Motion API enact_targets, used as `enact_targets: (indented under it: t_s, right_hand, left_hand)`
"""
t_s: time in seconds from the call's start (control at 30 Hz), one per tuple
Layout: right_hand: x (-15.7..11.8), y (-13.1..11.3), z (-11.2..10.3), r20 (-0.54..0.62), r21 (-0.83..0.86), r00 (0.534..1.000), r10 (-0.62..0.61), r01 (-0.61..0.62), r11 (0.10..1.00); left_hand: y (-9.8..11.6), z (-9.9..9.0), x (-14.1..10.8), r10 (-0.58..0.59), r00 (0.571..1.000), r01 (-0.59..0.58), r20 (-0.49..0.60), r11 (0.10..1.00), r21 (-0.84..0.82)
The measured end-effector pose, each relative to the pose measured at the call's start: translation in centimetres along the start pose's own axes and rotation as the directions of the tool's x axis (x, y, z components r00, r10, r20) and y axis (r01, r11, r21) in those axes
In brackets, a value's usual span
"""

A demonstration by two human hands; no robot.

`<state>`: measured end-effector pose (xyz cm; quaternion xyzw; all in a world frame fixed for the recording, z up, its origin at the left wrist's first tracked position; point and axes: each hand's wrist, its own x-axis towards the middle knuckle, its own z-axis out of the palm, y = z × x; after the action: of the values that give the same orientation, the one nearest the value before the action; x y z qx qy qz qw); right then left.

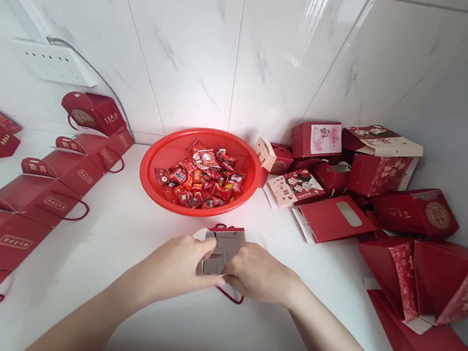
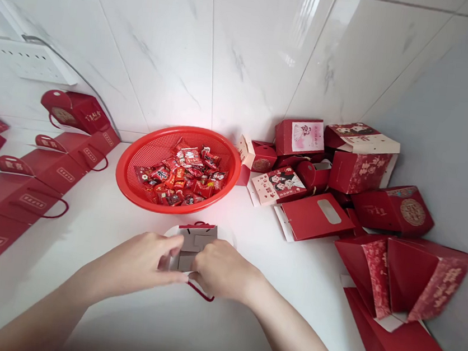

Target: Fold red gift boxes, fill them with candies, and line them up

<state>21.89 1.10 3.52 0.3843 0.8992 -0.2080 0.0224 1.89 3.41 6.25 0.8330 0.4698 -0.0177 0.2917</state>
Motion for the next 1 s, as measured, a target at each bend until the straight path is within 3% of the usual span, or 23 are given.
enact_targets:
  t_s: [0.13, 0.2, 0.27, 0.33, 0.4, 0.53, 0.67, 0.87, 1.0]
  right_hand:
    - [-1.0, 0.5, -0.6, 0.000, 0.135, 0.998, -0.063, 0.062, 0.989]
    - [-1.3, 0.7, -1.1, -0.084, 0.218, 0.991, -0.107, 0.123, 0.968]
    - [-1.3, 0.9, -1.4, -0.243, 0.215, 0.966, -0.085, 0.139, 0.967]
    - [-1.0, 1.2, -1.4, -0.401, 0.148, 0.916, 0.002, 0.062, 0.987]
    - [-0.5, 1.4, -1.0, -0.477, 0.092, 0.872, 0.108, -0.073, 0.993]
    - [0.4, 1.9, 0.1, -0.428, 0.056, 0.865, 0.262, -0.264, 0.963]
    - [0.7, 2.1, 0.2, -0.308, 0.064, 0.898, 0.315, -0.311, 0.948]
    - [1.1, 3.0, 0.2, -0.149, 0.201, 0.951, 0.271, -0.239, 0.950]
    - [1.6, 4.3, 1.0, -0.169, 0.346, 0.967, 0.193, -0.126, 0.930]
  left_hand:
    - [0.1, 0.2, -0.6, 0.195, 0.974, -0.202, 0.114, 0.978, 0.057]
    - [-0.2, 0.5, -0.4, 0.266, 0.955, -0.277, 0.135, 0.958, 0.071]
    - [-0.3, 0.7, -0.3, 0.304, 0.943, -0.316, 0.137, 0.946, 0.075]
    - [-0.2, 0.8, -0.3, 0.318, 0.938, -0.332, 0.136, 0.939, 0.091]
    - [-0.1, 0.9, -0.2, 0.320, 0.935, -0.340, 0.153, 0.932, 0.127]
    - [0.4, 0.8, -0.2, 0.288, 0.938, -0.327, 0.193, 0.920, 0.215]
    - [0.7, 1.4, -0.1, 0.238, 0.959, -0.276, 0.157, 0.913, 0.301]
    - [0.7, 2.3, 0.5, 0.230, 0.968, -0.248, 0.096, 0.926, 0.283]
    - [0.4, 2.1, 0.9, 0.145, 0.984, -0.162, 0.104, 0.970, 0.179]
